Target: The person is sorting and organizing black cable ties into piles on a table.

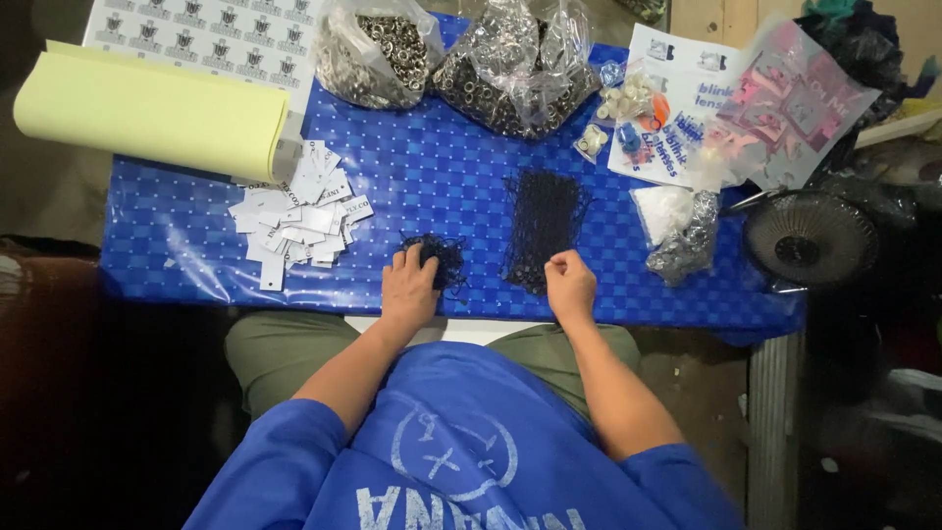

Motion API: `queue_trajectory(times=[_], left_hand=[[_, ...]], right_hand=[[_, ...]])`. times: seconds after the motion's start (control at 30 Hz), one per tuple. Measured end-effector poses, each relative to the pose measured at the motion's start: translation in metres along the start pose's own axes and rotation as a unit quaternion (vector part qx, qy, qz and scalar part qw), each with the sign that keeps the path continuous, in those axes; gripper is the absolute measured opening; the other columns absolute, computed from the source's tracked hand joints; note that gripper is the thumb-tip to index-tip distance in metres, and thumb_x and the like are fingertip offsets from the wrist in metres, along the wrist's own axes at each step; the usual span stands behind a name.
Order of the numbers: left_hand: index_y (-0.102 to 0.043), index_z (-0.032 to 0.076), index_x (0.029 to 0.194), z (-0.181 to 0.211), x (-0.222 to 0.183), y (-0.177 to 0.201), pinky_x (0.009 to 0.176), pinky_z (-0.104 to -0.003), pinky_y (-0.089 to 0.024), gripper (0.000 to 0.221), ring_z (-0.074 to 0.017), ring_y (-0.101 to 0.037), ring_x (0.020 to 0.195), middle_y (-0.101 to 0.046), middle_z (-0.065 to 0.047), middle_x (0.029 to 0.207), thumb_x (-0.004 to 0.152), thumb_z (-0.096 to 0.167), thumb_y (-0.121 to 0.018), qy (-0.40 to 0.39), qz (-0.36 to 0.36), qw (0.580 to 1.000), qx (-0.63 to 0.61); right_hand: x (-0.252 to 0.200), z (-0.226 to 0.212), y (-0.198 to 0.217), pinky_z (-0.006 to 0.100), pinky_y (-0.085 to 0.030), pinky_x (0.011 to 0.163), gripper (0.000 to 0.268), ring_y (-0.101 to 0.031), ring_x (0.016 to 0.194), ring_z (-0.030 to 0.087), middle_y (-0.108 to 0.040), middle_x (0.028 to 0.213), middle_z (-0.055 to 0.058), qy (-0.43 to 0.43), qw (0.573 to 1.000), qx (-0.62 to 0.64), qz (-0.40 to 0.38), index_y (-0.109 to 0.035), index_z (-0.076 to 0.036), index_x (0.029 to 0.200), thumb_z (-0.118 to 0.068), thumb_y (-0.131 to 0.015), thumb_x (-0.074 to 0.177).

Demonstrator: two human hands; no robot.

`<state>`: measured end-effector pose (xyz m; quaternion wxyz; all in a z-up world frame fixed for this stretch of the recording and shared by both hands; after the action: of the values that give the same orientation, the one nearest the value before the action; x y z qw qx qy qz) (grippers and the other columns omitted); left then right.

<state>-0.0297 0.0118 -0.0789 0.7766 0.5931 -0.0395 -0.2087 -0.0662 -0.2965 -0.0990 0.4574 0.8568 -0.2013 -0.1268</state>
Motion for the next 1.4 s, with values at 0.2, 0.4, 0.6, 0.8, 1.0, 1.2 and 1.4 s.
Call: queue_trajectory(times=[0.2,0.4,0.6,0.8,1.0,1.2,1.4], left_hand=[[-0.063,0.017,0.130,-0.001,0.001,0.005,0.086,-0.044,-0.053,0.057,-0.0328,-0.053,0.119,-0.049,-0.014,0.138,0.079,0.027,-0.084,-0.009,-0.024,0.999,0.029],[-0.061,0.013,0.135,-0.010,0.008,-0.013,0.077,-0.035,-0.059,0.057,-0.0299,-0.062,0.107,-0.057,-0.013,0.120,0.082,0.015,-0.081,-0.012,-0.018,0.999,0.028],[-0.062,0.007,0.106,-0.021,0.016,-0.027,0.070,-0.039,-0.063,0.018,-0.0317,-0.068,0.090,-0.054,-0.012,0.101,0.089,0.003,-0.066,-0.017,0.061,0.997,-0.035],[-0.059,0.009,0.108,-0.009,0.014,0.008,0.076,-0.043,-0.064,0.017,-0.0341,-0.067,0.098,-0.053,-0.013,0.108,0.093,0.002,-0.060,0.025,-0.031,0.998,-0.046],[-0.057,0.012,0.105,-0.011,0.014,-0.001,0.078,-0.038,-0.063,0.022,-0.0318,-0.068,0.097,-0.053,-0.011,0.106,0.087,0.006,-0.068,0.008,-0.013,1.000,-0.001],[-0.057,0.010,0.109,-0.025,0.020,-0.028,0.081,-0.042,-0.063,0.035,-0.0341,-0.068,0.098,-0.053,-0.013,0.109,0.081,0.011,-0.077,-0.016,-0.025,0.999,-0.017],[-0.061,0.006,0.114,-0.019,0.020,-0.016,0.080,-0.050,-0.061,0.029,-0.0415,-0.071,0.092,-0.055,-0.019,0.114,0.086,0.007,-0.066,0.100,-0.029,0.981,-0.166]], right_hand=[[0.011,-0.008,0.002,0.044,-0.057,0.075,0.004,-0.073,0.079,0.033,-0.074,0.076,0.008,-0.045,0.996,0.032,-0.075,-0.073,-0.017,0.085,-0.019,-0.072,0.082],[0.036,-0.087,0.064,0.038,-0.053,0.069,0.003,-0.065,0.061,0.025,-0.062,0.059,0.009,0.005,0.979,0.173,0.104,-0.067,-0.012,0.086,-0.014,-0.070,0.087],[0.121,-0.063,0.045,0.030,-0.055,0.055,0.004,-0.069,0.058,0.017,-0.068,0.066,0.010,-0.004,0.970,0.204,0.129,-0.066,-0.007,0.087,-0.009,-0.068,0.085],[0.140,-0.095,0.082,0.023,-0.054,0.048,0.006,-0.071,0.059,0.013,-0.071,0.068,0.007,0.003,0.964,0.215,0.154,-0.065,-0.011,0.088,-0.011,-0.070,0.084],[0.098,-0.091,0.089,0.037,-0.055,0.070,0.005,-0.071,0.069,0.024,-0.069,0.063,0.003,0.029,0.981,0.119,0.152,-0.065,-0.018,0.088,-0.020,-0.068,0.091],[0.026,-0.013,0.016,0.045,-0.056,0.070,0.007,-0.072,0.077,0.035,-0.073,0.076,0.011,0.060,0.994,0.004,0.091,-0.070,-0.012,0.086,-0.012,-0.076,0.082],[-0.002,0.020,-0.004,0.042,-0.057,0.074,0.008,-0.072,0.079,0.031,-0.071,0.078,0.008,0.082,0.995,-0.038,0.044,-0.070,-0.012,0.089,-0.014,-0.075,0.084]])
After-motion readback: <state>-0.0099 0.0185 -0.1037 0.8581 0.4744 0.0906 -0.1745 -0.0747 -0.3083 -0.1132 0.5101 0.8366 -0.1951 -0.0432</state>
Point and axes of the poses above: each hand's wrist, its own x-axis towards the middle knuckle, its own y-axis out of the back of the hand, z = x × y, the point moved 1 cm from there along x, towards the middle knuckle
